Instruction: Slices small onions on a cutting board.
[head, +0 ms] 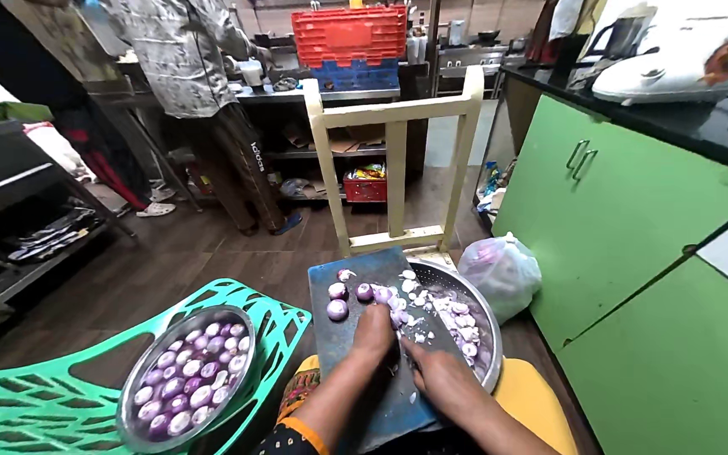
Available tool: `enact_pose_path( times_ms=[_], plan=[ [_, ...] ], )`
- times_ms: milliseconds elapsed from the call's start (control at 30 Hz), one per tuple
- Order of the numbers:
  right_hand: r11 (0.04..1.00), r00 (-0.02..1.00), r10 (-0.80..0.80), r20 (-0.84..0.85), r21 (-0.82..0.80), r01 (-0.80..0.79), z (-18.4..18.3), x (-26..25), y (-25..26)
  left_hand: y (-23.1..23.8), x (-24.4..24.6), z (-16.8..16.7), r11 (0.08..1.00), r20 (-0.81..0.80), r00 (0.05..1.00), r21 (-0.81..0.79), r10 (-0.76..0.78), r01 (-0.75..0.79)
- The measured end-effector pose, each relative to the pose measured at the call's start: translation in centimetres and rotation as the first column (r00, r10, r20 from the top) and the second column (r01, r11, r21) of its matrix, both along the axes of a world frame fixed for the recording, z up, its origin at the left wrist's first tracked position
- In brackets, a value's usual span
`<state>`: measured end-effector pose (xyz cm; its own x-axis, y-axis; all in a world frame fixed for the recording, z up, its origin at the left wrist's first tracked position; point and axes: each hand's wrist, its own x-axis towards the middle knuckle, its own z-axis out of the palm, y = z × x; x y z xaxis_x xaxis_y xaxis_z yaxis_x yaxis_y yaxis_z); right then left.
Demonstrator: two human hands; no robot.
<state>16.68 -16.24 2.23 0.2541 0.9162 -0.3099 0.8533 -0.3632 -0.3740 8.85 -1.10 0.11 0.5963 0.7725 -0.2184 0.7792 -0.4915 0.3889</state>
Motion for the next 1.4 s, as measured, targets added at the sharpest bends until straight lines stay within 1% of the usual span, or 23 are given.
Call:
enact_pose_path(
  times_ms=[100,167,233,300,367,467,533,600,633,733,867,967,1067,1133,1200,1233,1300,1333,1367,1400],
  plan=[
    [1.000,1.000,-0.022,-0.003,0.008,0.022,-2.3,0.2,1.0,-0.2,0.2,-0.3,1.000,0.015,1.000,0.007,-0.015,0.015],
    [1.000,1.000,-0.011,0.014,-0.007,0.011,-2.1,0.4,0.0,0.0,0.1,0.0,1.000,0.013,1.000,0.004,-0.013,0.013],
    [0.999,1.000,-0.001,0.005,-0.033,0.001,-1.0,0.3,-1.2,-0.1,0.1,-0.2,1.000,-0.011,1.000,-0.018,-0.004,0.003],
    [0.999,1.000,-0.008,-0.004,-0.035,0.007,-0.2,0.2,-0.9,-0.2,0.3,-0.6,1.000,-0.019,1.000,-0.008,-0.008,0.008],
    [0.999,1.000,-0.023,-0.004,-0.041,0.023,-1.0,0.4,-0.3,-0.4,0.3,-0.8,1.000,-0.023,1.000,-0.003,-0.012,0.012],
    [0.999,0.999,-0.037,-0.010,-0.011,0.037,-2.1,0.8,0.5,0.4,-0.3,-0.1,1.000,-0.031,1.000,-0.019,-0.002,0.001],
    [1.000,0.999,-0.031,-0.029,-0.007,0.031,-2.4,0.6,0.5,0.3,-0.9,-0.4,1.000,0.045,0.999,-0.019,0.008,-0.007],
    [1.000,0.998,-0.030,-0.048,-0.001,0.030,-2.3,0.6,1.1,0.1,-0.8,-0.8,1.000,0.139,0.990,0.019,-0.015,0.012],
    [0.999,0.998,-0.033,-0.054,0.006,0.033,-2.3,0.6,1.4,0.0,-0.6,-1.1,0.999,0.149,0.988,0.044,-0.026,0.020],
    [0.999,0.998,-0.043,-0.054,0.001,0.044,-2.4,0.5,0.9,-0.2,0.0,-1.5,0.997,0.112,0.993,0.071,-0.038,0.030],
    [0.999,0.996,-0.037,-0.081,0.015,0.038,-1.9,0.5,-2.3,0.1,0.5,-0.5,1.000,0.056,0.998,0.003,-0.003,0.003],
    [0.997,0.995,-0.064,-0.081,0.028,0.066,-1.2,0.7,-2.0,0.2,0.9,-0.8,1.000,0.026,0.999,0.002,-0.027,0.027],
    [0.997,0.996,-0.074,-0.059,-0.009,0.074,-1.1,0.8,-0.7,0.0,0.9,-0.9,0.998,0.056,0.997,0.018,-0.056,0.055],
    [0.998,0.992,-0.063,-0.112,0.019,0.066,-2.0,1.2,-0.4,0.5,0.7,-0.8,0.999,0.085,0.995,0.020,-0.047,0.045],
    [0.994,0.965,-0.056,-0.255,0.081,0.079,-3.2,1.8,-0.5,0.9,0.5,-1.4,0.999,0.128,0.991,0.017,-0.035,0.034],
    [0.988,0.933,-0.061,-0.355,0.114,0.107,-4.1,2.2,-0.7,0.9,0.5,-1.6,1.000,0.143,0.989,0.011,-0.030,0.029],
    [0.961,0.825,-0.083,-0.559,0.173,0.214,-6.3,3.3,-1.4,0.6,0.8,-1.4,0.999,0.142,0.989,0.013,-0.034,0.032],
    [0.950,0.779,-0.101,-0.619,0.174,0.261,-6.9,3.8,-1.9,0.3,1.1,-1.2,0.999,0.127,0.991,0.015,-0.045,0.043],
    [0.943,0.764,-0.124,-0.633,0.165,0.290,-7.0,4.2,-2.5,0.1,1.4,-1.1,0.998,0.103,0.993,0.017,-0.057,0.055],
    [0.941,0.789,-0.156,-0.595,0.155,0.302,-6.6,4.3,-3.1,-0.2,1.8,-1.0,0.998,0.080,0.995,0.016,-0.068,0.067]
  ],
)
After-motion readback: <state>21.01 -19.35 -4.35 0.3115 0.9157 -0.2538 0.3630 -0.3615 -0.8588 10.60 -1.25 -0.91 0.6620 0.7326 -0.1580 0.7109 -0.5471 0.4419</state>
